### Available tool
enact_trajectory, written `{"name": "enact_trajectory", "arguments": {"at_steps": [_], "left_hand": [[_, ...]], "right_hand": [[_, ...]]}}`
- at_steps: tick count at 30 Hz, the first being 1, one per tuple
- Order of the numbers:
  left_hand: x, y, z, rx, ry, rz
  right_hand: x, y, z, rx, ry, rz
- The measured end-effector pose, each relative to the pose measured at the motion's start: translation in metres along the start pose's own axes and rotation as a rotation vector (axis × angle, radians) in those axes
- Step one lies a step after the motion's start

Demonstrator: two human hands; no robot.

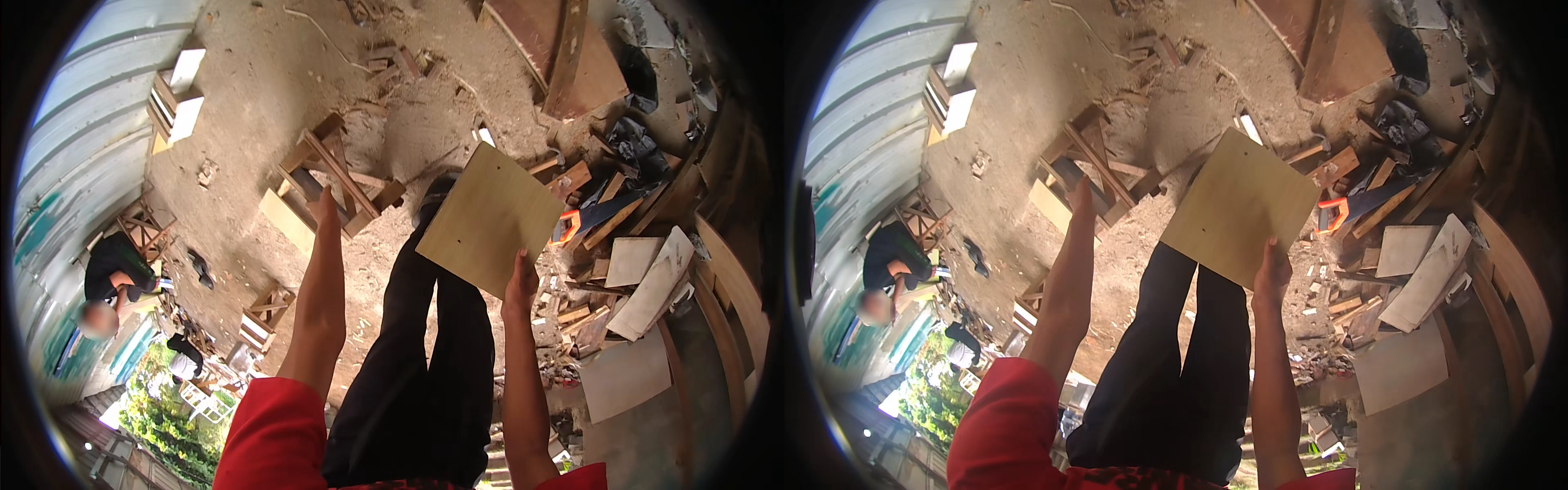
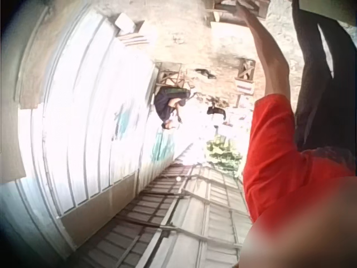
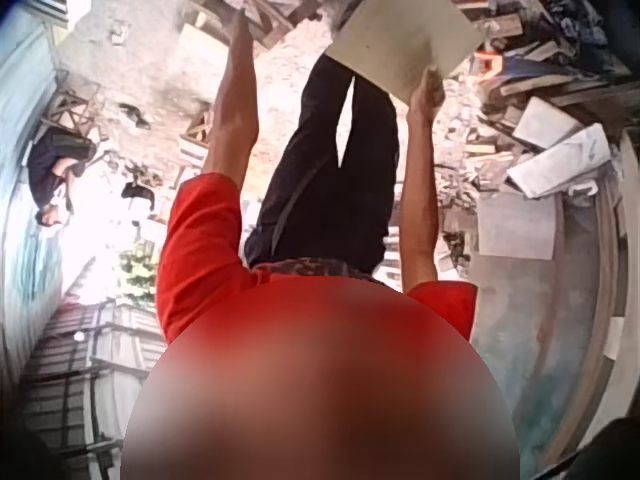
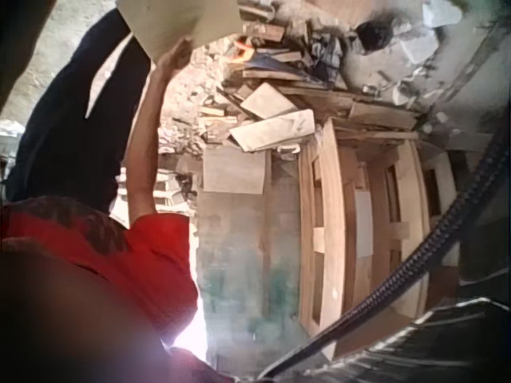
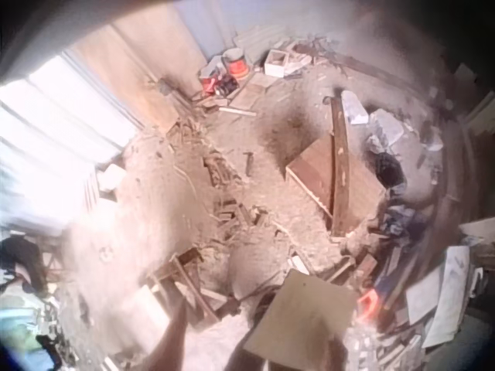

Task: The person sits on the floor and assembles a small wooden frame by hammering nails into joints. They handle various wood pieces, a hammer, and a white board, arranging and securing components together.

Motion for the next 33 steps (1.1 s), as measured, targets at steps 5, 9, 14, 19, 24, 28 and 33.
{"name": "enact_trajectory", "arguments": {"at_steps": [5,9,14,19,24,28,33], "left_hand": [[-0.023,-0.007,0.003,0.026,0.102,0.011],[-0.066,-0.011,-0.022,0.015,0.041,0.046],[0.017,-0.026,0.037,0.229,0.148,-0.155],[0.094,-0.043,0.078,0.305,0.18,0.088],[0.037,-0.03,0.051,0.293,0.351,0.121],[-0.012,-0.026,0.034,0.141,0.357,0.167],[-0.003,-0.033,0.07,-0.057,0.16,0.328]], "right_hand": [[-0.018,0.011,-0.01,0.11,0.066,-0.012],[-0.02,0.005,-0.003,0.103,0.039,-0.056],[0.002,0.002,0.025,-0.016,-0.047,-0.135],[0.047,-0.003,0.109,-0.213,-0.288,-0.297],[0.139,0.009,0.186,0.057,-0.423,-0.396],[0.238,0.009,0.182,-0.076,-0.359,-0.472],[0.274,0.015,0.139,-0.653,-0.467,-0.572]]}}
Point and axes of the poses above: each hand's wrist, its own x-axis towards the middle knuckle, its own y-axis out of the palm, z = x × y, the point moved 3 cm from there along x, towards the middle knuckle, and after that the axes turned 5 degrees about -x, right-handed, at the moved point
